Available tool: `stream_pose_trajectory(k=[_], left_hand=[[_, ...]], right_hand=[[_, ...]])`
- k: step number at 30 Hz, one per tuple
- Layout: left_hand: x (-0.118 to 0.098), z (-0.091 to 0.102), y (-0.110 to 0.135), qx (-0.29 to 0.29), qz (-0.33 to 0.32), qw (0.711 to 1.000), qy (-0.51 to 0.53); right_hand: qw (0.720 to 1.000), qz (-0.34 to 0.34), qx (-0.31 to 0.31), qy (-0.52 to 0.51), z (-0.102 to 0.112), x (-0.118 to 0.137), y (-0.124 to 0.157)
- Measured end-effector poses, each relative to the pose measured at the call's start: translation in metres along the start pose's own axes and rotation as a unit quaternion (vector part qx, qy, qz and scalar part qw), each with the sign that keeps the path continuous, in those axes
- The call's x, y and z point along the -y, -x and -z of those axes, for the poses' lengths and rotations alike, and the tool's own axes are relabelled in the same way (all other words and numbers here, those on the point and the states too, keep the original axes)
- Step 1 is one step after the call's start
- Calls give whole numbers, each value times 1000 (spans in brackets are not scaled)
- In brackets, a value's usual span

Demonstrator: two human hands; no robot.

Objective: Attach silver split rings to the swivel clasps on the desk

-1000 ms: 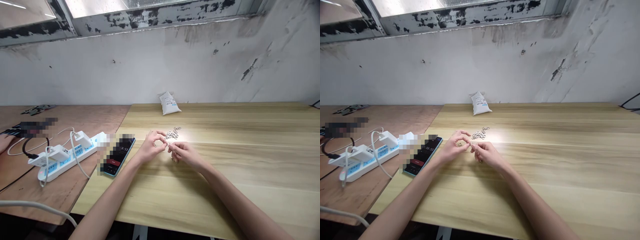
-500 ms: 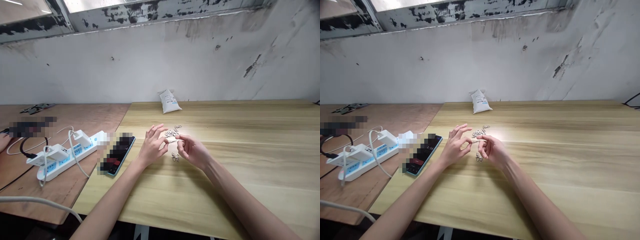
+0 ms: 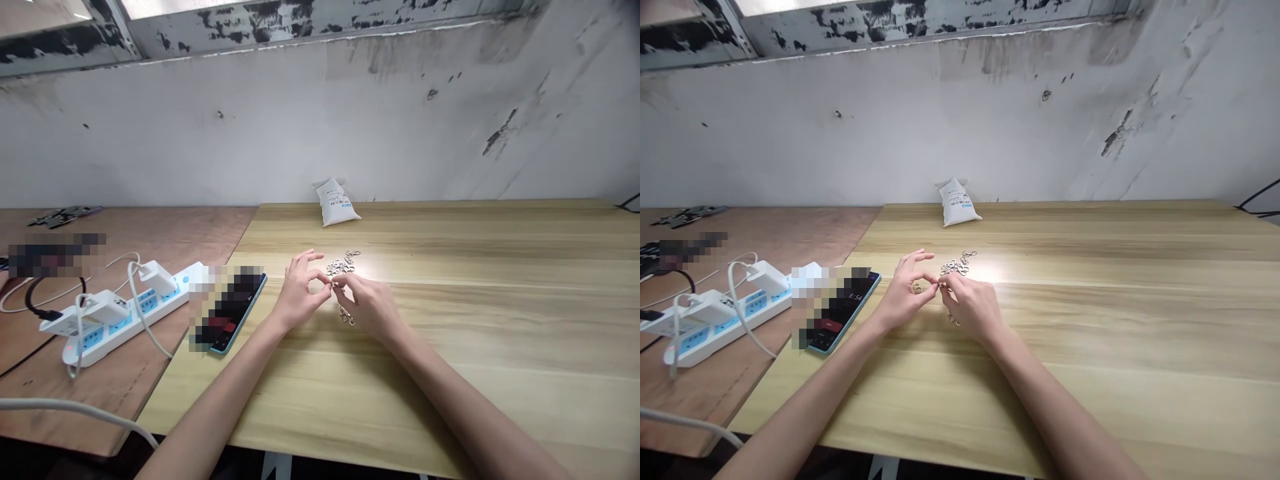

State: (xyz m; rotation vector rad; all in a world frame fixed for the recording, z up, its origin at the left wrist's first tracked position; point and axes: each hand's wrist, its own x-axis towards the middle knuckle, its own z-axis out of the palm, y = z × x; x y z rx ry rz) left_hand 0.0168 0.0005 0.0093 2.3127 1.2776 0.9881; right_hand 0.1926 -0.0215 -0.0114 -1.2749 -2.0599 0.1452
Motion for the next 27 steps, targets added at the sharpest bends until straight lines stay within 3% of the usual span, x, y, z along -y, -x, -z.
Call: stream_pose_trajectory(k=[3, 5, 7, 9, 12, 15, 17, 19, 20, 23, 25, 27], left_hand=[[-1, 1, 0, -1, -27, 999, -38], [-2, 2, 0, -12, -58, 996, -64], [-4, 5, 0, -32, -92, 991, -88], [-5, 8, 0, -55, -126, 984, -111], [-6, 9, 0, -79, -168, 973, -138], [-8, 9, 2, -103, -190, 966, -144], [-10, 9, 3, -129, -191, 962, -143], [-9, 10, 3, -145, -183, 961, -151], [-7, 12, 2, -140, -178, 961, -158], [6, 19, -3, -68, -150, 969, -185], [18, 24, -5, -9, -90, 977, -195], [28, 28, -6, 39, -49, 977, -204]], right_hand=[[992, -55, -1, -112, 2, -3, 0], [967, -104, -2, -233, 3, -4, -1], [912, -160, 24, -377, 5, -4, -2], [833, -225, 71, -501, 8, -4, -5], [721, -310, 133, -605, 13, -3, -7], [660, -320, 172, -657, 16, 1, -6], [646, -304, 207, -668, 17, 4, -5], [669, -283, 238, -645, 19, 6, -4], [698, -268, 242, -618, 20, 5, -3], [841, -207, 179, -467, 22, -4, -3], [929, -163, 119, -309, 21, -13, -2], [969, -118, 122, -179, 19, -21, -1]])
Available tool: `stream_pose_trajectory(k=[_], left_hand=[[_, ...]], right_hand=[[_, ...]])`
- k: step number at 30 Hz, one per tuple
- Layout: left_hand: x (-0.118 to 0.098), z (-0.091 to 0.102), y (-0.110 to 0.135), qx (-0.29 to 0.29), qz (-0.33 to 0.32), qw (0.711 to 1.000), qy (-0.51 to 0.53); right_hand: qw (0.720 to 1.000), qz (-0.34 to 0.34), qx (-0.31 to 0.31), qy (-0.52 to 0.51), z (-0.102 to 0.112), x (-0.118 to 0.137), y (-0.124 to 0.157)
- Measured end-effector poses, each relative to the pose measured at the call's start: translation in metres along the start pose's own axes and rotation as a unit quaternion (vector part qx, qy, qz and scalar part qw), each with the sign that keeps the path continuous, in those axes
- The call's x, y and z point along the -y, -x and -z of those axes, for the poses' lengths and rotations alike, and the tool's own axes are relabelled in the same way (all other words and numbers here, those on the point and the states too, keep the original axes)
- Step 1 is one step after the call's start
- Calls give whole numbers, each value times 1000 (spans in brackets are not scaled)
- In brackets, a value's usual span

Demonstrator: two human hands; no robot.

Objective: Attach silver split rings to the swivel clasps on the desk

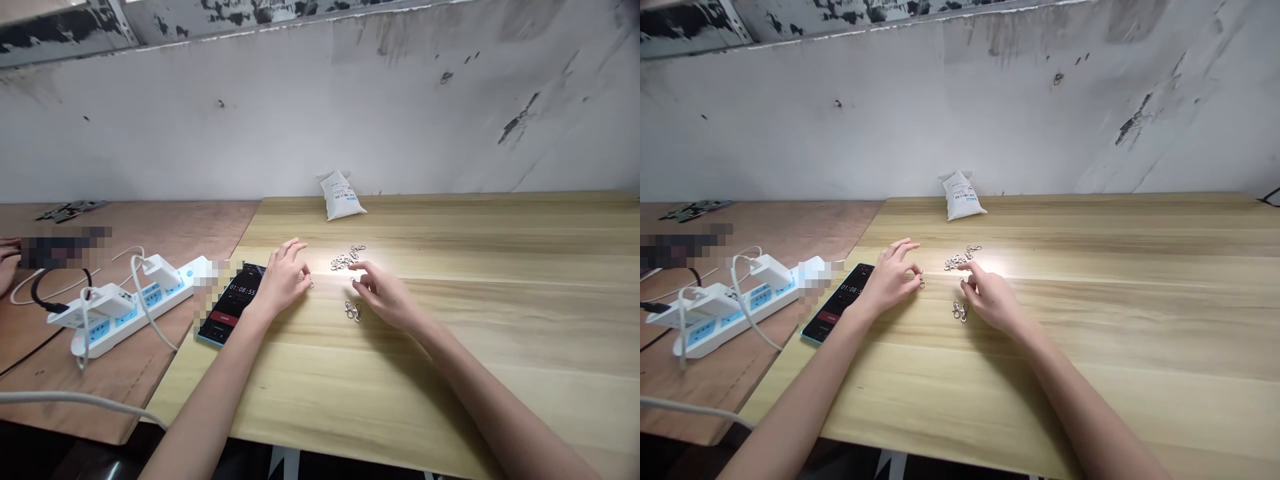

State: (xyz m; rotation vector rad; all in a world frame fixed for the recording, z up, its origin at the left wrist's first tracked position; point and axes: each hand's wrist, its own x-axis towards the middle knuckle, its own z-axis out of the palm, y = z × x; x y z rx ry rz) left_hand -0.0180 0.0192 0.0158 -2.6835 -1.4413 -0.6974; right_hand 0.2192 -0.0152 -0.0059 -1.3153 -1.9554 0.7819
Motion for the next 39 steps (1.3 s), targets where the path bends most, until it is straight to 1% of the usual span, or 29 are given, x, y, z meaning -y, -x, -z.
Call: stream_pose_trajectory(k=[2, 4, 7, 9, 13, 14, 16, 19, 22, 26, 31, 34, 36, 39], left_hand=[[6, 1, 1, 26, 2, 1000, -1], [9, 3, 3, 43, -6, 999, 0], [8, 6, 5, 66, -15, 998, -1], [7, 6, 6, 67, -13, 998, -3], [-1, -4, 0, 25, 18, 1000, 1], [-5, -8, -4, 28, 17, 999, 3], [-11, -17, -15, 45, -6, 999, 1], [-17, -28, -33, 50, -15, 998, -31], [-18, -36, -48, 66, -28, 994, -77], [-14, -41, -54, 59, -41, 993, -88], [-13, -44, -55, 45, -50, 993, -92], [-13, -42, -56, 36, -54, 994, -90], [-14, -38, -54, 21, -54, 996, -63], [-16, -29, -49, -19, -54, 998, 30]], right_hand=[[996, 27, 37, 73, 0, -5, 0], [990, 47, 70, 110, 0, -6, 1], [984, 57, 79, 151, 2, -3, 2], [980, 51, 75, 174, 3, -3, 2], [977, 39, 61, 200, 1, -5, 1], [977, 42, 58, 202, 1, -5, 1], [976, 55, 54, 205, -1, -5, 1], [973, 85, 43, 211, -3, -3, 2], [970, 101, 27, 218, -5, -2, 2], [966, 112, 8, 233, -6, -2, 1], [961, 128, -9, 246, -5, -1, 1], [962, 124, -11, 244, -4, -1, 1], [966, 114, -21, 231, -4, -2, 0], [979, 81, -57, 178, -5, -5, -1]])
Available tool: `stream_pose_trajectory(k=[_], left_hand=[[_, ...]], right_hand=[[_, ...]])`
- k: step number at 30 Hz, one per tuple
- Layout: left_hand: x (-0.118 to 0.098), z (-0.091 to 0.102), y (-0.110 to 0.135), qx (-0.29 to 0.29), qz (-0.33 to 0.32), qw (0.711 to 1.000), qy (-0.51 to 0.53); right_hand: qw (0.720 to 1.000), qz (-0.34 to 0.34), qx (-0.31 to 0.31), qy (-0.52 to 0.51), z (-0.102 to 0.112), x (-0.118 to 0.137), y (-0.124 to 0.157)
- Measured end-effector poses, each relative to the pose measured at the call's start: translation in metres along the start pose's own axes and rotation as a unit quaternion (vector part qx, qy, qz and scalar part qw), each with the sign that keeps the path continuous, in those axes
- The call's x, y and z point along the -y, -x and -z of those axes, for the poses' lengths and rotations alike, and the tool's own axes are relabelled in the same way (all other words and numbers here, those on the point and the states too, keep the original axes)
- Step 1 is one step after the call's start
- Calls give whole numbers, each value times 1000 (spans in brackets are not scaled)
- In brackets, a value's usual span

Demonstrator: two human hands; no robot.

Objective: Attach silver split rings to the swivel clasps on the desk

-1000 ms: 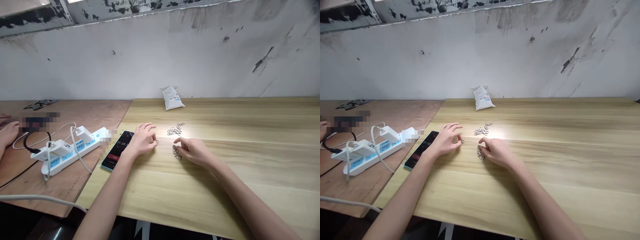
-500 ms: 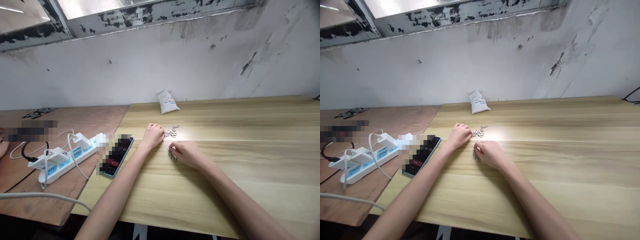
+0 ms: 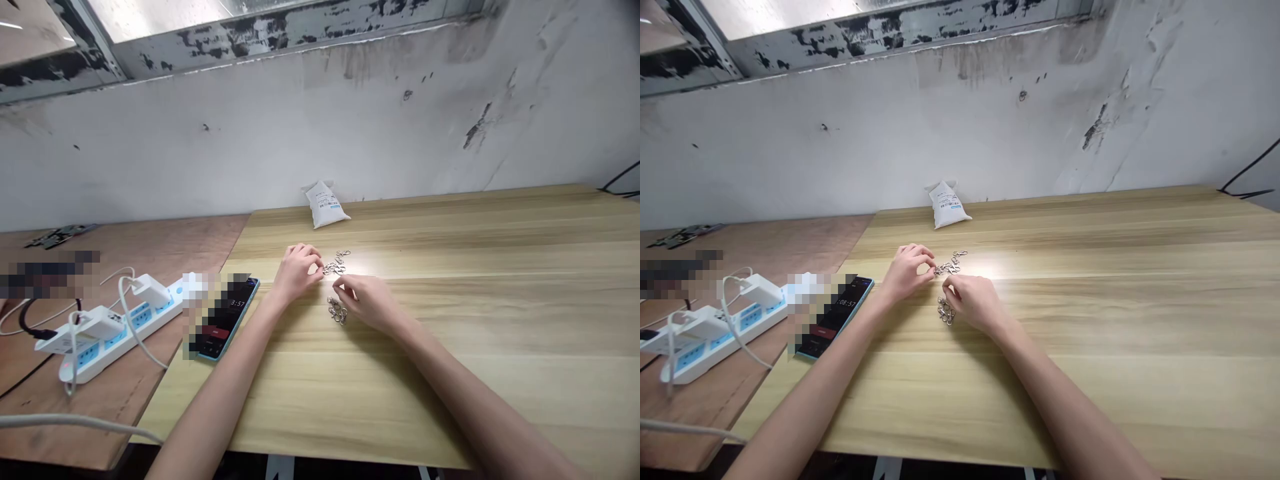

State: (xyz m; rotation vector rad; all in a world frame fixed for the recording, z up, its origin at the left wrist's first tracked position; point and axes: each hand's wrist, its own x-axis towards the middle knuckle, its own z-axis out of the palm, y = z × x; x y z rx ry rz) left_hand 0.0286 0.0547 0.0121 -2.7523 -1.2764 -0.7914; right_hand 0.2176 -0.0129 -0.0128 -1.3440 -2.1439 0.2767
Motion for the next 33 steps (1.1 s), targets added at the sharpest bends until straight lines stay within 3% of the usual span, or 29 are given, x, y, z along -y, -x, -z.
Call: stream_pose_trajectory(k=[6, 12, 16, 23, 29, 31, 33], left_hand=[[-15, 21, 16, -33, 6, 989, 147], [-27, 34, 28, -37, 33, 959, 279], [-28, 32, 31, -44, 47, 965, 256], [-26, 23, 35, -29, 50, 989, 133], [-22, 23, 36, -54, 79, 991, 90], [-20, 25, 36, -61, 88, 990, 89], [-20, 25, 36, -72, 84, 990, 90]], right_hand=[[973, -64, -43, -215, 0, 4, -3], [895, -63, 51, -438, 0, 12, -4], [871, -87, 44, -482, -2, 9, -4], [904, -104, -104, -401, 2, 16, -3], [962, 75, -76, -252, 7, 28, 4], [968, 79, -89, -219, 8, 27, 4], [971, 38, -107, -212, 7, 24, 2]])
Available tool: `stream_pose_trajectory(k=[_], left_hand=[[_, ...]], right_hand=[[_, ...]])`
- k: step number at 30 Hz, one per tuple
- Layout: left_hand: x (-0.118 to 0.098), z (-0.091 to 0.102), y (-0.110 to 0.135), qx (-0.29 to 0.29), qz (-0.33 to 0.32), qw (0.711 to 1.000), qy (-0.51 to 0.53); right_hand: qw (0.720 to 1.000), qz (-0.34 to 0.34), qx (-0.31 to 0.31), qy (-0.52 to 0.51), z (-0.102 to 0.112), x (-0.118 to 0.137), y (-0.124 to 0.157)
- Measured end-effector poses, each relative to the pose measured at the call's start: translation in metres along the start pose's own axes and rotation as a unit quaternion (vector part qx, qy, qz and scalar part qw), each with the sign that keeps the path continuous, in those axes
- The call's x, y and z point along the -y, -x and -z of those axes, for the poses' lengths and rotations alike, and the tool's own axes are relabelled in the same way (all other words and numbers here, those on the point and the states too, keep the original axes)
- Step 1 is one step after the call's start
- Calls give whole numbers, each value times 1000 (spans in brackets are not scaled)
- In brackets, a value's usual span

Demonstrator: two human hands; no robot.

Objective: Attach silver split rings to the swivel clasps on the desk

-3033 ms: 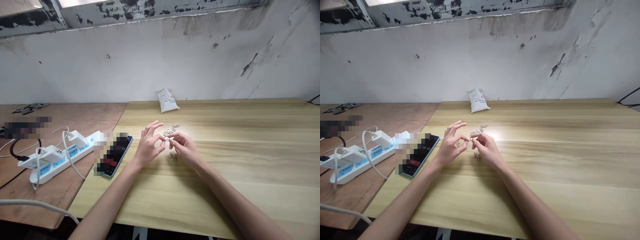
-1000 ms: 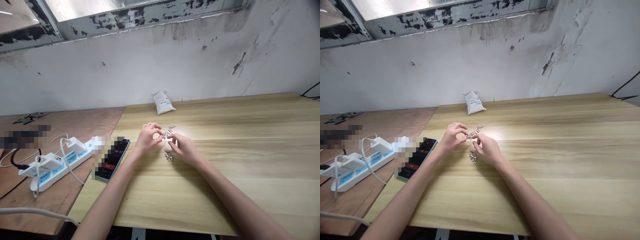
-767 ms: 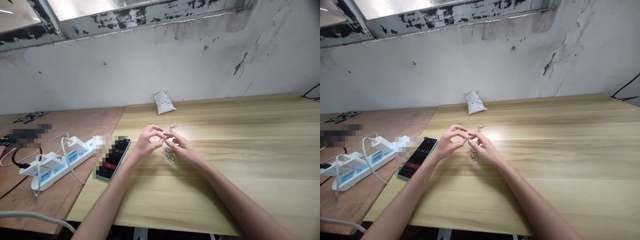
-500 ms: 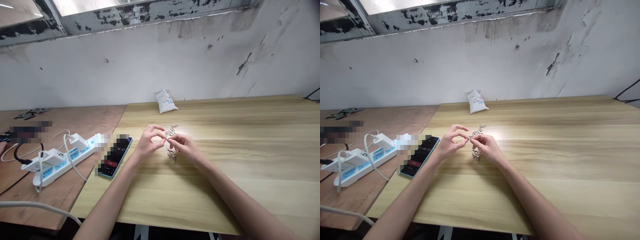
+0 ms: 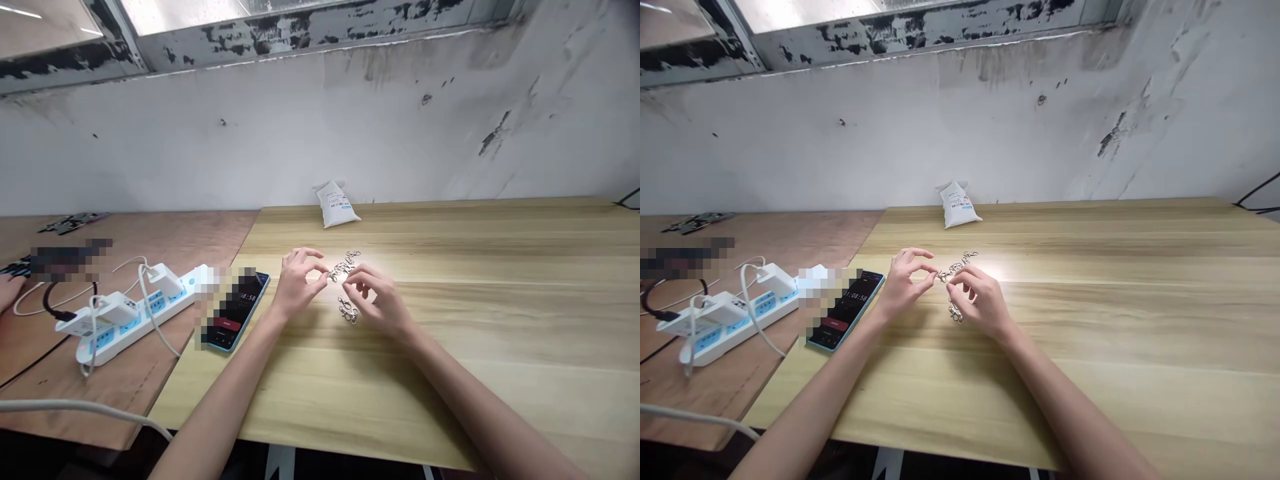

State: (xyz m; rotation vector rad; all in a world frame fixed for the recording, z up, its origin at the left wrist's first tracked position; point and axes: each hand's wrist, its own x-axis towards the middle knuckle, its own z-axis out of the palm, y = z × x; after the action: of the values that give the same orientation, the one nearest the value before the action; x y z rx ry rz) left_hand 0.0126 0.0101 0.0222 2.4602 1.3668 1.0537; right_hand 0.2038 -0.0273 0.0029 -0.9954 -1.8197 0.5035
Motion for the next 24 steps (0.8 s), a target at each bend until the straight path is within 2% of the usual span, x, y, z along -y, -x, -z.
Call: stream_pose_trajectory(k=[2, 4, 7, 9, 13, 18, 21, 24], left_hand=[[-2, 0, 1, -9, -15, 1000, 3], [-5, 0, 2, -13, -30, 999, 4], [-9, 0, 3, -17, -45, 999, 6], [-11, 1, 3, -23, -54, 998, 8], [-9, 0, 3, -22, -52, 998, -12], [-4, -4, 2, 45, -37, 998, 10], [-2, -6, 3, 76, -28, 996, 29], [1, -6, 4, 111, -52, 992, 6]], right_hand=[[998, -57, -12, -15, -2, -4, -2], [992, -104, 15, -66, -4, -7, -3], [976, -122, 83, -160, -5, -10, -4], [974, -115, 94, -169, -4, -13, -4], [998, -60, 30, -19, 3, -18, -6], [988, 38, -26, 150, 6, -19, -3], [966, 100, -22, 238, 1, -12, 2], [947, 159, 25, 277, -8, -4, 7]])
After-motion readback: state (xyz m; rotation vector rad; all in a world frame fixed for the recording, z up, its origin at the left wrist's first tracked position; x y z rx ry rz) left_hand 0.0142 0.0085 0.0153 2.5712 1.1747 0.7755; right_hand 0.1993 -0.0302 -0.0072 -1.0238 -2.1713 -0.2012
